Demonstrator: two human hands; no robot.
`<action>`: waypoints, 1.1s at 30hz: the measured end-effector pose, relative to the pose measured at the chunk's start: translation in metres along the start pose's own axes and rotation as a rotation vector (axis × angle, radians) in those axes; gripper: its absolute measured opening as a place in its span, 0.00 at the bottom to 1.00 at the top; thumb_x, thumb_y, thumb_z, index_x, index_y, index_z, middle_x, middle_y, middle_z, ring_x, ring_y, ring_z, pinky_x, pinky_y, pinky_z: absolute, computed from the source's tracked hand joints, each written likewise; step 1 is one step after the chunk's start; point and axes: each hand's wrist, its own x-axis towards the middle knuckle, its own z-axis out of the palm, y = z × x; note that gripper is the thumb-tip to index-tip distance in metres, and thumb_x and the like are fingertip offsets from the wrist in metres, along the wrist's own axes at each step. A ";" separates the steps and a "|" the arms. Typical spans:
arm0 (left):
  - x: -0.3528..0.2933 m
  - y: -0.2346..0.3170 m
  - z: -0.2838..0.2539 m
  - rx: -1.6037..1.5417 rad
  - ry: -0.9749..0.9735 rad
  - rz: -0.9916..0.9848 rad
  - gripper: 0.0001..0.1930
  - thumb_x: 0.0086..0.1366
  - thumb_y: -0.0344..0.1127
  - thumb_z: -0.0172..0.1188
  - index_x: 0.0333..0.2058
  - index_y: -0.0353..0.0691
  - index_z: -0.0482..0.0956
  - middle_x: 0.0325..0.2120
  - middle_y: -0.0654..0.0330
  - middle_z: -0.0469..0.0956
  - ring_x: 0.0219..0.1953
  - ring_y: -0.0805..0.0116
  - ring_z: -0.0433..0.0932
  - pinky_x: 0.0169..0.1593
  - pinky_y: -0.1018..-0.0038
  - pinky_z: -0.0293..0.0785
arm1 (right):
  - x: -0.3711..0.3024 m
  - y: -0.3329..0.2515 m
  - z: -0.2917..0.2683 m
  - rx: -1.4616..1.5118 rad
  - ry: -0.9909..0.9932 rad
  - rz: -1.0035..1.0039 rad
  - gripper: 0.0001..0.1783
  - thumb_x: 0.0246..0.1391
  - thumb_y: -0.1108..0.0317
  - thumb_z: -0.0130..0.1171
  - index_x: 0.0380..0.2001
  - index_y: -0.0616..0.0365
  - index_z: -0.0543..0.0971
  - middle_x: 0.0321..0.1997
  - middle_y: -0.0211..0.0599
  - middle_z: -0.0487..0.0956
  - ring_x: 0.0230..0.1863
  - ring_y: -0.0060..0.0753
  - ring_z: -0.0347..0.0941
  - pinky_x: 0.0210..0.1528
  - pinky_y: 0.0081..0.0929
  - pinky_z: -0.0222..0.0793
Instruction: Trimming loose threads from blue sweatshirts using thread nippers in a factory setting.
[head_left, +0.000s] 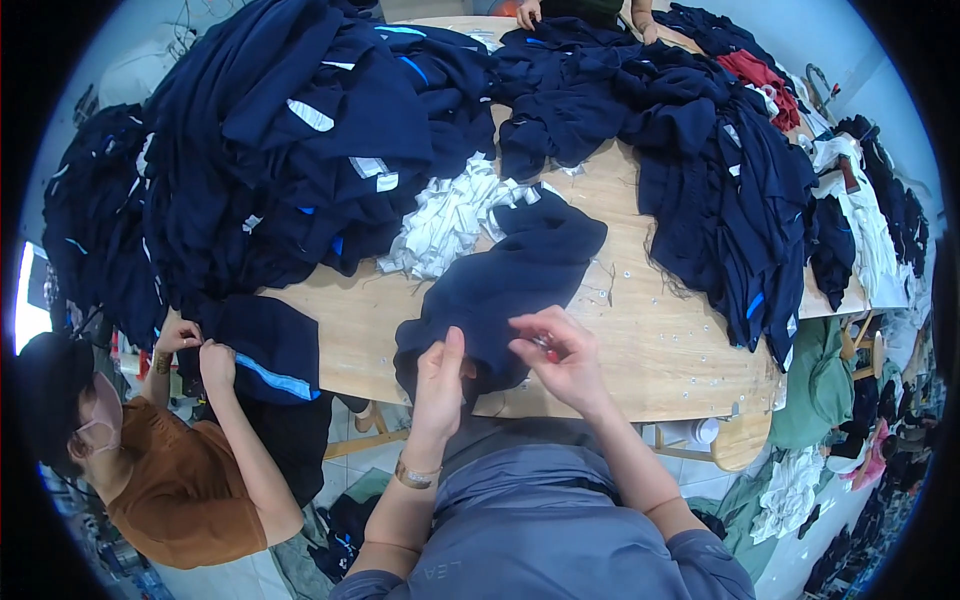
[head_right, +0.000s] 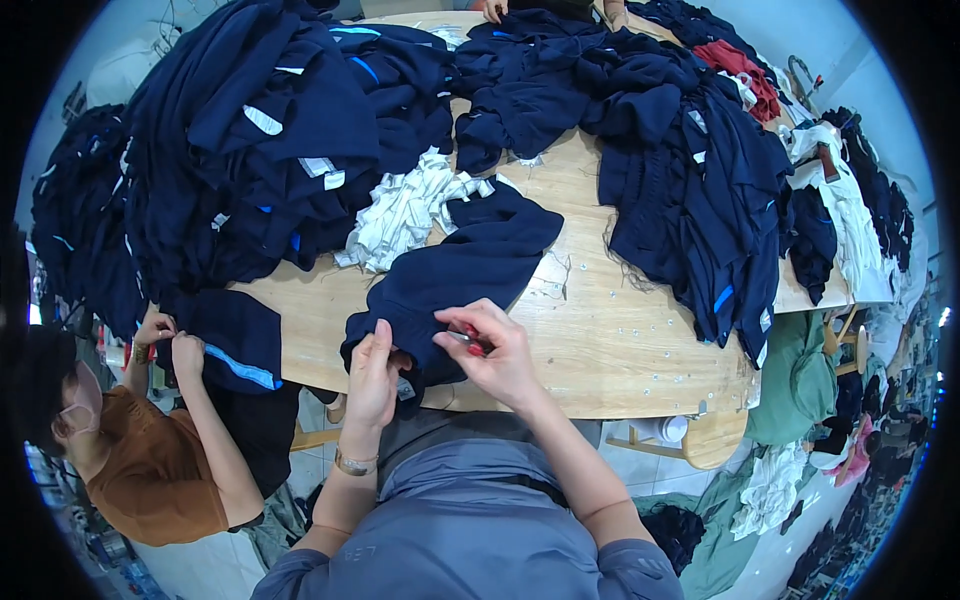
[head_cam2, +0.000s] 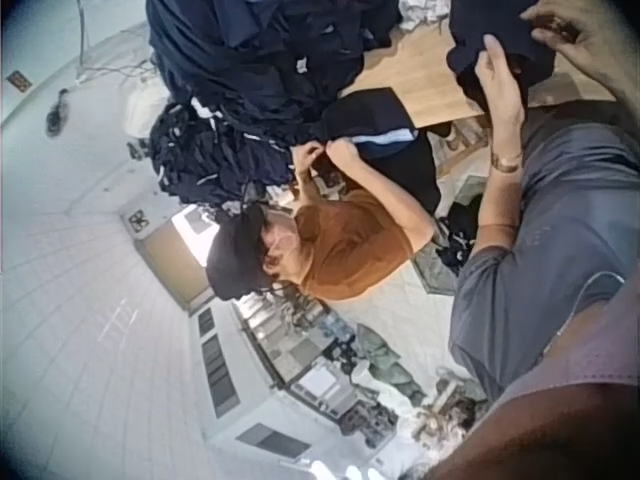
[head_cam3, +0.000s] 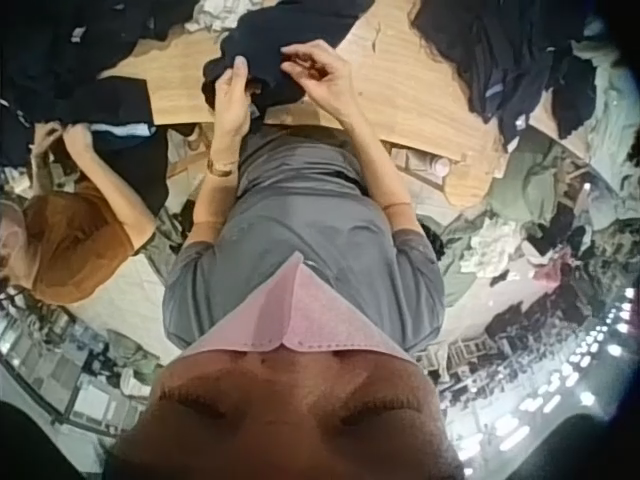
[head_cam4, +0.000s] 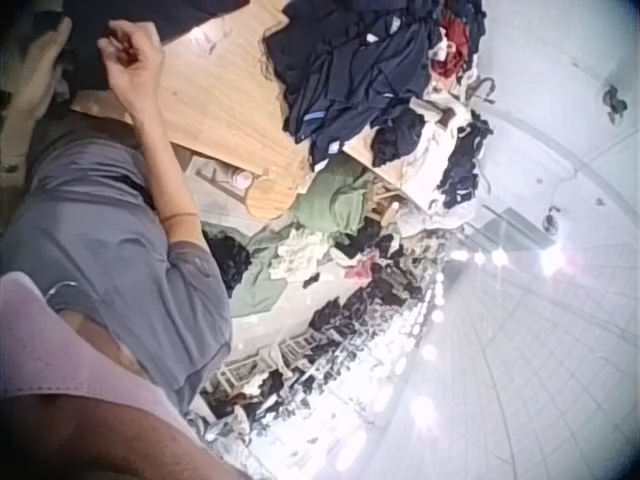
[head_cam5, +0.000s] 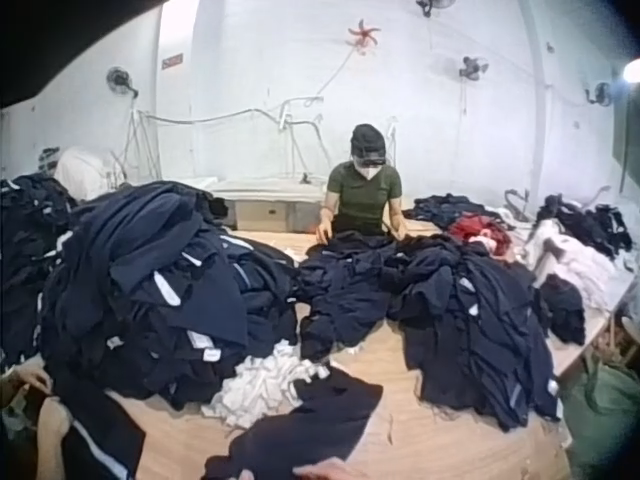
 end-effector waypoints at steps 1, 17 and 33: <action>-0.002 -0.002 0.000 -0.026 -0.022 -0.029 0.20 0.66 0.47 0.49 0.20 0.41 0.69 0.16 0.68 0.68 0.19 0.82 0.64 0.23 0.86 0.58 | 0.002 -0.003 0.007 -0.039 0.026 0.001 0.14 0.42 0.72 0.66 0.36 0.60 0.77 0.28 0.30 0.70 0.26 0.18 0.66 0.27 0.15 0.62; 0.005 0.034 -0.014 -0.979 -0.392 -0.457 0.21 0.67 0.52 0.42 0.48 0.44 0.71 0.44 0.61 0.75 0.40 0.67 0.74 0.33 0.76 0.70 | -0.020 0.003 -0.064 0.123 0.052 0.268 0.07 0.43 0.76 0.64 0.27 0.59 0.75 0.25 0.20 0.71 0.21 0.06 0.59 0.22 0.07 0.51; -0.010 0.015 -0.002 -0.755 -0.134 -0.204 0.15 0.68 0.38 0.45 0.48 0.35 0.68 0.46 0.53 0.73 0.50 0.62 0.72 0.54 0.63 0.70 | -0.006 -0.013 0.019 -0.060 0.000 0.030 0.10 0.48 0.71 0.61 0.33 0.62 0.73 0.26 0.26 0.69 0.25 0.14 0.63 0.26 0.13 0.58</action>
